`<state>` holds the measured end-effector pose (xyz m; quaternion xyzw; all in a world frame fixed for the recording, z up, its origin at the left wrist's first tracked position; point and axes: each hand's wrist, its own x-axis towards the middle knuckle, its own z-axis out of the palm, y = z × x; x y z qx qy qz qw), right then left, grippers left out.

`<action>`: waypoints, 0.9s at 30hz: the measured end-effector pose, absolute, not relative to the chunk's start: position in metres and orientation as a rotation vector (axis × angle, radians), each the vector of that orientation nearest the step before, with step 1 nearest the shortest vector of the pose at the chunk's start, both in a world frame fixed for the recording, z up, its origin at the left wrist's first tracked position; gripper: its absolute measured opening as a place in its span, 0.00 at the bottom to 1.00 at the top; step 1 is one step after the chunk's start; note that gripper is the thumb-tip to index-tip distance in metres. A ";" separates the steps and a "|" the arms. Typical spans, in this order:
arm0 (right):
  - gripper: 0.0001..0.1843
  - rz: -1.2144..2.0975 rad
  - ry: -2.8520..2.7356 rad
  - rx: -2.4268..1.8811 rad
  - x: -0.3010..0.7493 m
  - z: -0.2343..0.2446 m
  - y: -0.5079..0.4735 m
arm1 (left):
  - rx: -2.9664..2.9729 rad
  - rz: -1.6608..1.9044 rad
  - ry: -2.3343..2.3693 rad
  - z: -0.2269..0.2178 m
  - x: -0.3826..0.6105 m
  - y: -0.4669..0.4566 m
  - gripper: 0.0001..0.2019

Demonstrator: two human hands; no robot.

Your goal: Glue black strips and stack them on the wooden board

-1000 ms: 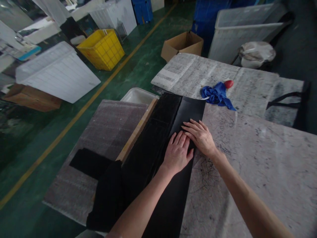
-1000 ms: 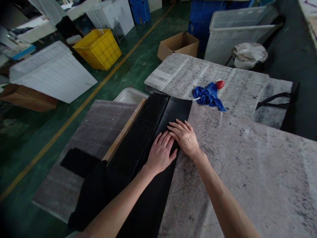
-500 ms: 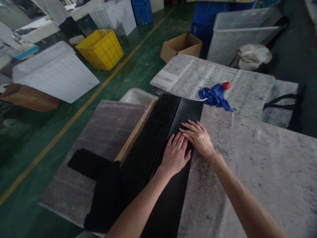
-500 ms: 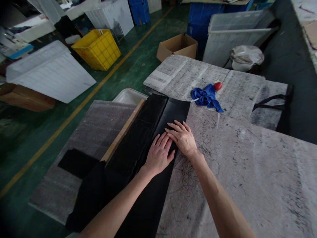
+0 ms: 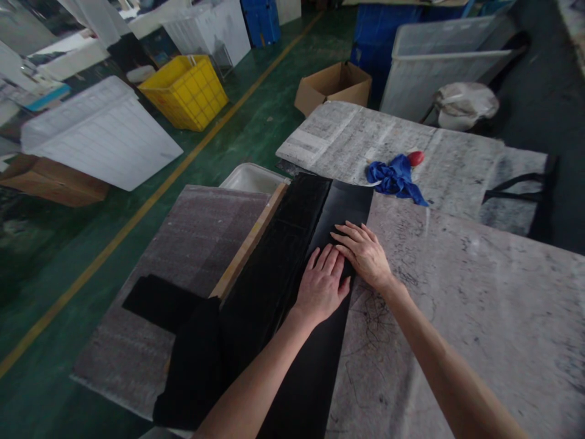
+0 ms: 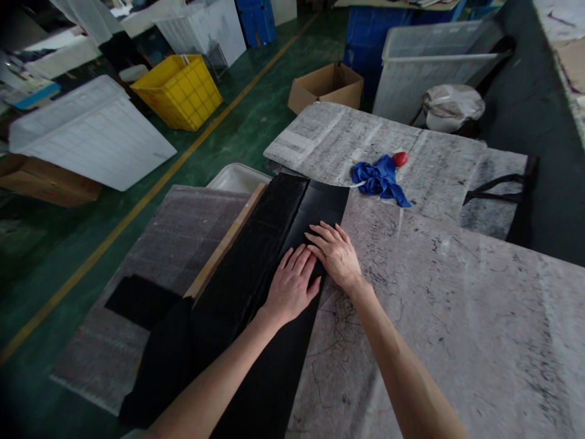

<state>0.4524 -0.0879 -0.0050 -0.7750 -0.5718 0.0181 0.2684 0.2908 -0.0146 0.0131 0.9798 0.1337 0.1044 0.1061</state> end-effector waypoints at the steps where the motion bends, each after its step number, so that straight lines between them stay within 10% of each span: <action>1: 0.21 0.051 -1.530 -2.074 0.453 -0.005 -0.088 | 2.884 0.309 0.396 0.013 0.291 -0.015 0.26; 27: 0.09 -0.123 -0.976 -2.099 0.445 -0.009 -0.115 | 2.875 0.341 0.359 0.011 0.288 -0.013 0.24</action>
